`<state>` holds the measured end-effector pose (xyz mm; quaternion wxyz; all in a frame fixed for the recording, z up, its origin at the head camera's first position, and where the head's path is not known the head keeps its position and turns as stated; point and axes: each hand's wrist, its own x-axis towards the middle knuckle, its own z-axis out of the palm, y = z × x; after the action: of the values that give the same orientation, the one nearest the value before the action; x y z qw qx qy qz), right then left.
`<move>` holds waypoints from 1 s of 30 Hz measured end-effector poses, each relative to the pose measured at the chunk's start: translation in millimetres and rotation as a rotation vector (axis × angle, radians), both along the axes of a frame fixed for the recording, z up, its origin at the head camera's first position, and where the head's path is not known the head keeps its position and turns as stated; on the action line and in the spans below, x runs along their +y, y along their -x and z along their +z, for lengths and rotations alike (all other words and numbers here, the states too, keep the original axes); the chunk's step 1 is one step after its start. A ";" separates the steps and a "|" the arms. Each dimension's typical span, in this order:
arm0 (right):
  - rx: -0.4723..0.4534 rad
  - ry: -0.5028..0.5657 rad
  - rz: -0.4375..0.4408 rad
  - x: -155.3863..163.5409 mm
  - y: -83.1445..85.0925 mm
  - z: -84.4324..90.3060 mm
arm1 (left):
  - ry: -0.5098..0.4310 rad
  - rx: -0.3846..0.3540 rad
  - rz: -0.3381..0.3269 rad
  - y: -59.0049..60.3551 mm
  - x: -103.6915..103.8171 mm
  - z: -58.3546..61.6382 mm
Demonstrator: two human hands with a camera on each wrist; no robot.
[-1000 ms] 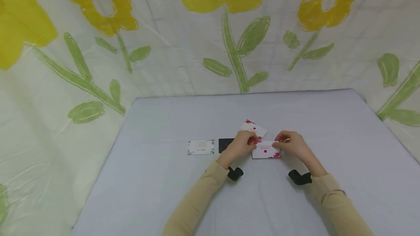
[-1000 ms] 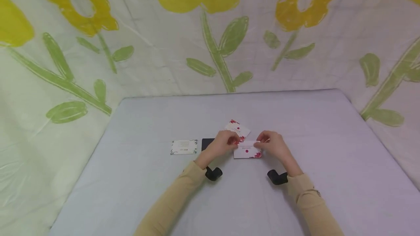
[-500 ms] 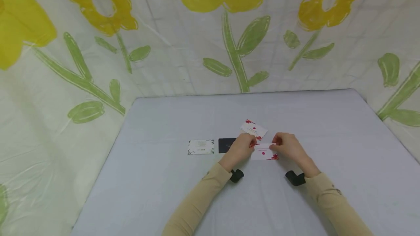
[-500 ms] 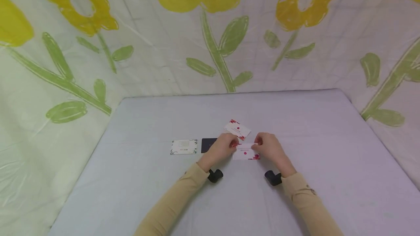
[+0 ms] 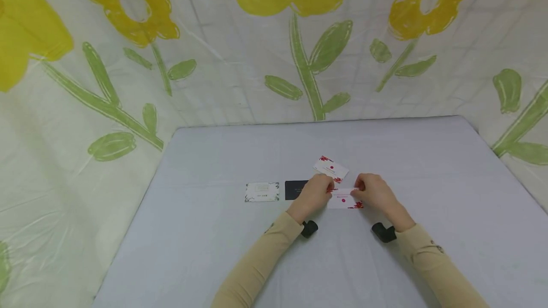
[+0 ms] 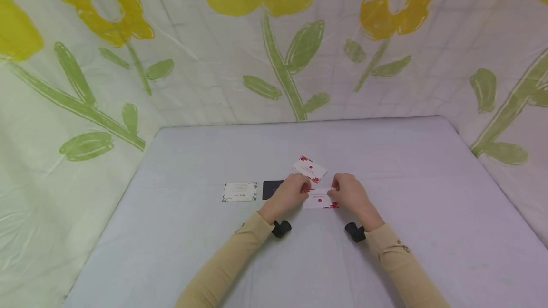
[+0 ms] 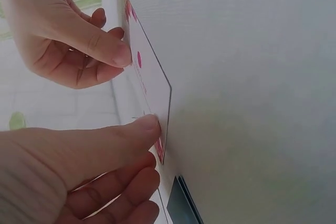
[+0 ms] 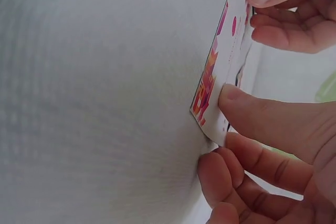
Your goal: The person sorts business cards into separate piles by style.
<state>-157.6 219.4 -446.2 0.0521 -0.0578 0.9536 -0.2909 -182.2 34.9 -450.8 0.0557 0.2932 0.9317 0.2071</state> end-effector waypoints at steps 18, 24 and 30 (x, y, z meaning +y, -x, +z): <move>0.126 0.011 0.014 5.2 16.5 12.5 | 0.004 0.035 -0.070 37.2 -4.2 19.8; 0.034 0.008 0.016 -4.6 42.9 7.7 | 0.047 0.025 -0.121 69.6 -5.4 17.6; 0.055 -0.084 0.072 -16.2 54.7 -1.6 | 0.094 0.003 -0.181 81.7 -4.6 7.2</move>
<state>-212.3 203.2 -447.8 0.0389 -0.0979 0.9634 -0.2467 -263.9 30.3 -443.6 0.0863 0.3737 0.9101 0.1571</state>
